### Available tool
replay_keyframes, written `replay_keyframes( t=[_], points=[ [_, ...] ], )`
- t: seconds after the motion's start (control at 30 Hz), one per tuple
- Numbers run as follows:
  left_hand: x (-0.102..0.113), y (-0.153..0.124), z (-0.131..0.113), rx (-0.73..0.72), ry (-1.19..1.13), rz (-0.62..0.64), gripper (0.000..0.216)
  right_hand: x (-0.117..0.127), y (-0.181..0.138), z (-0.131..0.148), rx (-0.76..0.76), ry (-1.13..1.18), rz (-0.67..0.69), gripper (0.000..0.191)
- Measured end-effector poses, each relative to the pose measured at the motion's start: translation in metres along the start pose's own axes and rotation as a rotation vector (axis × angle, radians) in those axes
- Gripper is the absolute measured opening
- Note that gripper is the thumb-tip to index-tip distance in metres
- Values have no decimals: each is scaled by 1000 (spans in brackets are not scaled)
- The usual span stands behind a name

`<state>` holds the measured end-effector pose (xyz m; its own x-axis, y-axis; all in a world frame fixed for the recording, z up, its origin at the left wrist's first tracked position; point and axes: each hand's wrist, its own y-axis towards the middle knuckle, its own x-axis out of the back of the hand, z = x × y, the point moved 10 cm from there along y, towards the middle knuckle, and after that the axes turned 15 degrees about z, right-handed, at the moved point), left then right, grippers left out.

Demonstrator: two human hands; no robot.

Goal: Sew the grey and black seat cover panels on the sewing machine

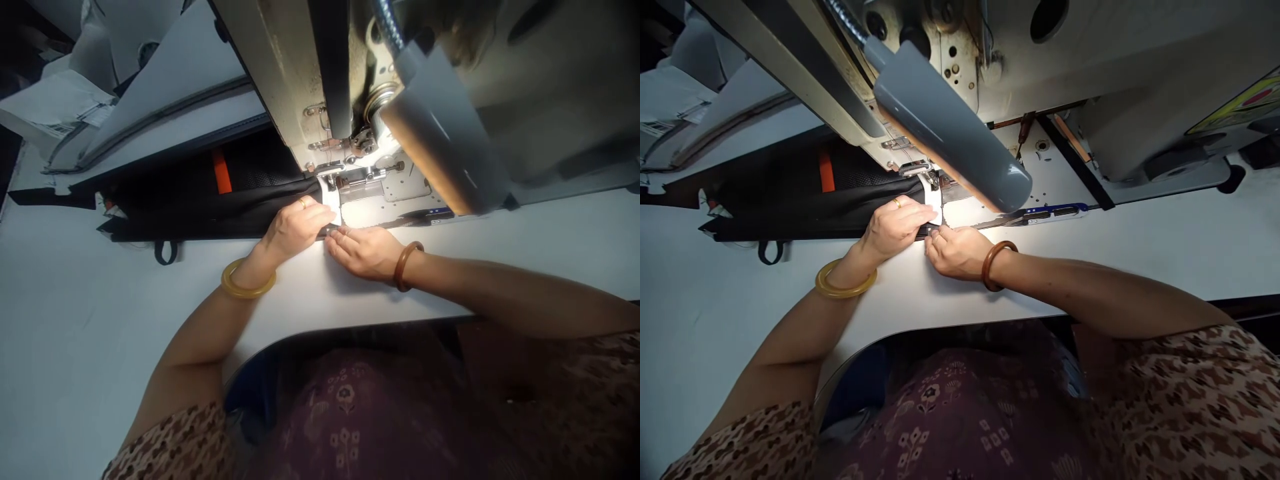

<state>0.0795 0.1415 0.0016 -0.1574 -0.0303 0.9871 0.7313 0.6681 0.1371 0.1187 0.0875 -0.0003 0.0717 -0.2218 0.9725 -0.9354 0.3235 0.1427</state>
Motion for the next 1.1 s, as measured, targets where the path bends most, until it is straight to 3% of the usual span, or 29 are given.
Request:
replay_keyframes(
  t=[0.13,0.3,0.47,0.63,1.1],
  points=[
    [-10,-1,3,26,8,77,35,-4,0,-21,-152,110,136,39],
    [-11,0,-1,-1,57,82,33,-25,-4,-38,-325,227,330,39],
    [-6,-4,-3,-91,5,82,26,-40,-7,-40,-349,231,439,38],
    [-1,-11,-2,-155,-73,88,21,-43,-7,-39,-335,242,449,37],
    [-1,0,15,-62,-51,81,25,-42,-2,-61,-395,189,425,41]
  ],
)
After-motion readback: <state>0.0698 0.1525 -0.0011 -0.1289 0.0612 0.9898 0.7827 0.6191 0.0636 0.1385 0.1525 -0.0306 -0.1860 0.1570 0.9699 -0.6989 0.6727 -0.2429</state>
